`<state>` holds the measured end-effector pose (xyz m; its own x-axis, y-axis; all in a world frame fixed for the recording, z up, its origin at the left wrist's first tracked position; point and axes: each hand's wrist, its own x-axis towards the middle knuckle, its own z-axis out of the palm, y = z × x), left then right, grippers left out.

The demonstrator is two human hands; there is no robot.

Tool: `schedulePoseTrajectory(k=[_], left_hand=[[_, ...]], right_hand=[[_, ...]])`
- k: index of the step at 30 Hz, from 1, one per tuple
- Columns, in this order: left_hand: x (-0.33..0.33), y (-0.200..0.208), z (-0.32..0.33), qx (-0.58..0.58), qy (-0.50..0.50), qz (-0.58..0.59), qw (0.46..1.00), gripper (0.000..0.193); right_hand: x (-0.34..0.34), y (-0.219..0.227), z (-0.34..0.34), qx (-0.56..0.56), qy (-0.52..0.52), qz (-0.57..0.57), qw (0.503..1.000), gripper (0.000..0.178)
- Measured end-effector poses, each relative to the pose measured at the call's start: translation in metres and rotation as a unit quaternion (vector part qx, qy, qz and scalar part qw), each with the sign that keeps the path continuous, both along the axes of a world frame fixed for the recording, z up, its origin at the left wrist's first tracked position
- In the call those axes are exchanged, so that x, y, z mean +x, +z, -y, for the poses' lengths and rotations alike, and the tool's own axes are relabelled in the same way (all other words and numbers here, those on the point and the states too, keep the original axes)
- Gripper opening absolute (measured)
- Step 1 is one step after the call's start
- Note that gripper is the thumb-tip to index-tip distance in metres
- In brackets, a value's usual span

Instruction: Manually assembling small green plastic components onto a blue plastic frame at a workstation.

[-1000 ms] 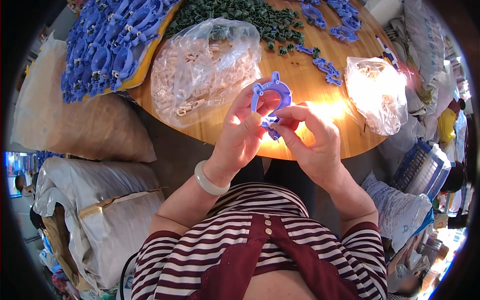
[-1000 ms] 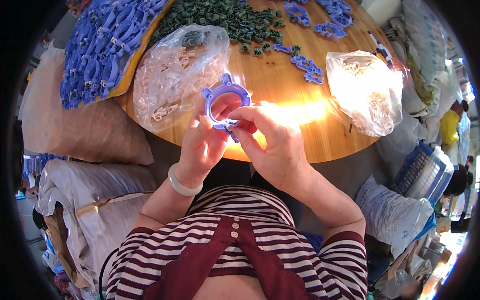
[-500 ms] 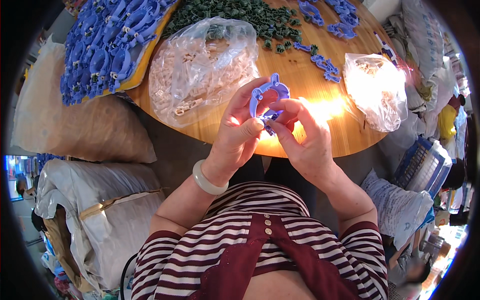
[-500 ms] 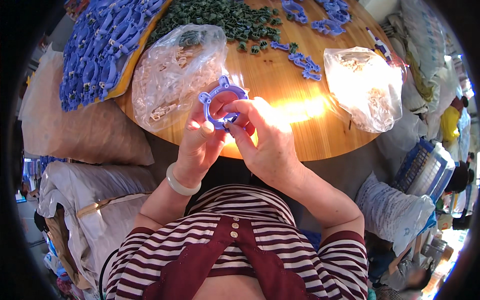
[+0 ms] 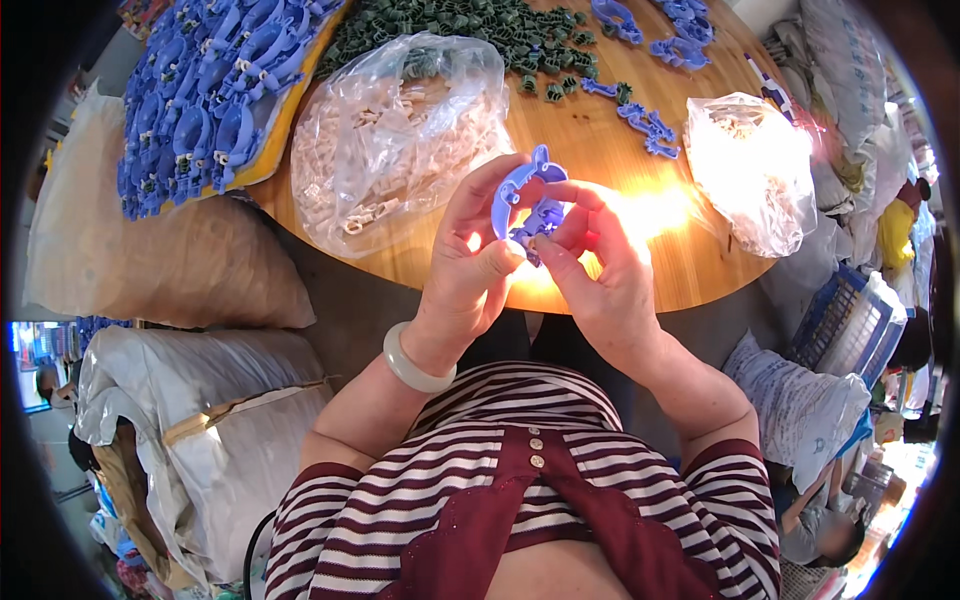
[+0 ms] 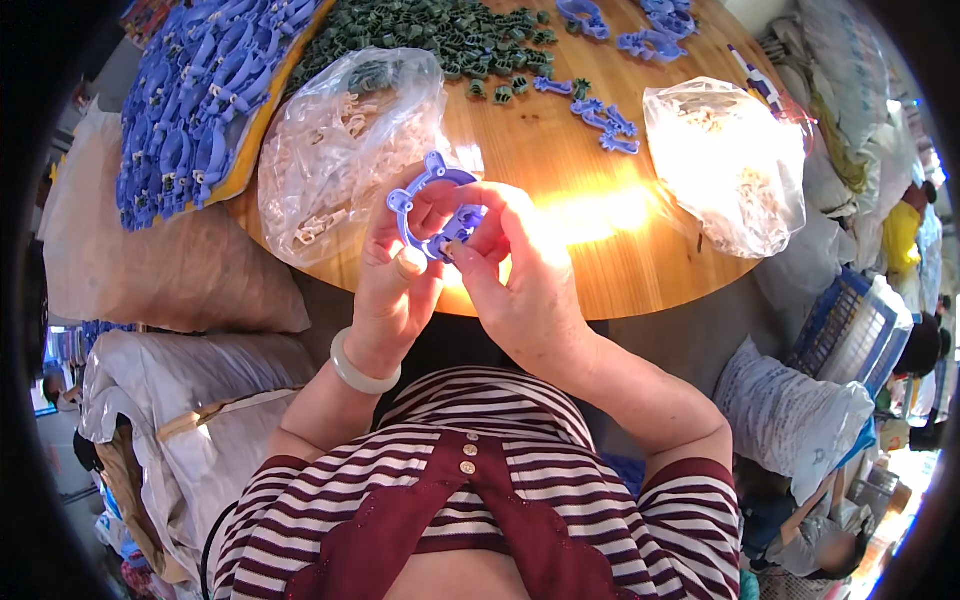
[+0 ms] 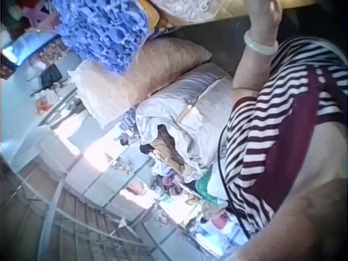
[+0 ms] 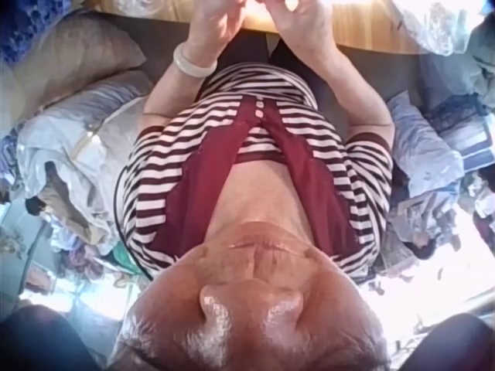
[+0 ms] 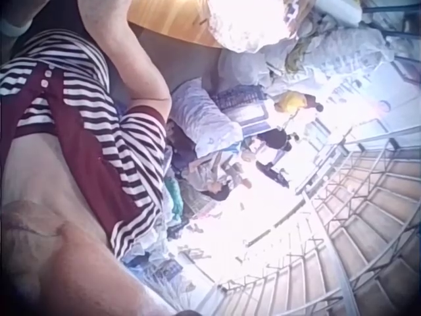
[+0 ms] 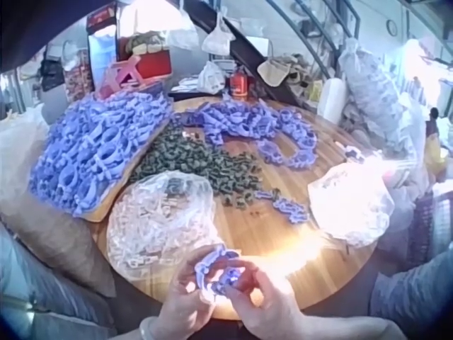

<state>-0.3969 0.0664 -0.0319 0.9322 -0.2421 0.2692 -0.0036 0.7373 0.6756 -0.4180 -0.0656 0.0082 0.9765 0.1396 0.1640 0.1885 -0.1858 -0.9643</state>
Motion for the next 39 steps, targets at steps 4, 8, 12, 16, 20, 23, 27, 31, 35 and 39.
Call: schedulePoseTrajectory(k=[4,8,12,16,20,23,27,31,35,39], left_hand=[[0.000,-0.003,0.000,-0.004,0.000,0.008,1.000,0.069],[-0.003,0.003,0.001,-0.005,0.013,-0.001,1.000,0.070],[-0.002,0.003,0.001,-0.004,0.018,0.000,1.000,0.072],[-0.003,0.002,0.002,0.017,0.033,0.032,0.999,0.073],[-0.003,0.003,0.003,0.026,0.033,0.033,0.999,0.074],[-0.002,0.004,0.002,0.028,0.032,0.016,0.999,0.073],[-0.001,0.000,0.002,0.040,0.035,0.008,0.999,0.072],[0.000,0.001,0.002,0.034,0.032,0.001,0.999,0.072],[0.001,0.001,0.001,0.015,0.017,-0.016,1.000,0.070],[0.001,0.000,-0.002,0.019,0.008,-0.038,0.999,0.068]], right_hand=[[0.000,0.001,0.003,0.020,0.000,-0.009,1.000,0.036],[-0.002,0.000,0.003,0.054,-0.013,-0.046,0.997,0.034],[-0.002,-0.001,0.003,0.074,-0.021,-0.059,0.995,0.029],[-0.004,-0.001,0.003,0.067,-0.015,-0.067,0.995,0.026],[-0.004,-0.005,0.000,0.064,-0.031,-0.047,0.996,0.022],[0.002,-0.011,0.000,-0.071,-0.019,0.143,0.987,0.020],[0.013,-0.009,0.007,-0.225,0.023,0.295,0.928,0.020],[0.015,-0.015,0.008,-0.120,0.028,0.210,0.970,0.021],[0.013,-0.006,0.010,-0.092,0.029,0.165,0.982,0.020],[0.013,-0.003,0.019,-0.086,0.015,0.115,0.990,0.017]])
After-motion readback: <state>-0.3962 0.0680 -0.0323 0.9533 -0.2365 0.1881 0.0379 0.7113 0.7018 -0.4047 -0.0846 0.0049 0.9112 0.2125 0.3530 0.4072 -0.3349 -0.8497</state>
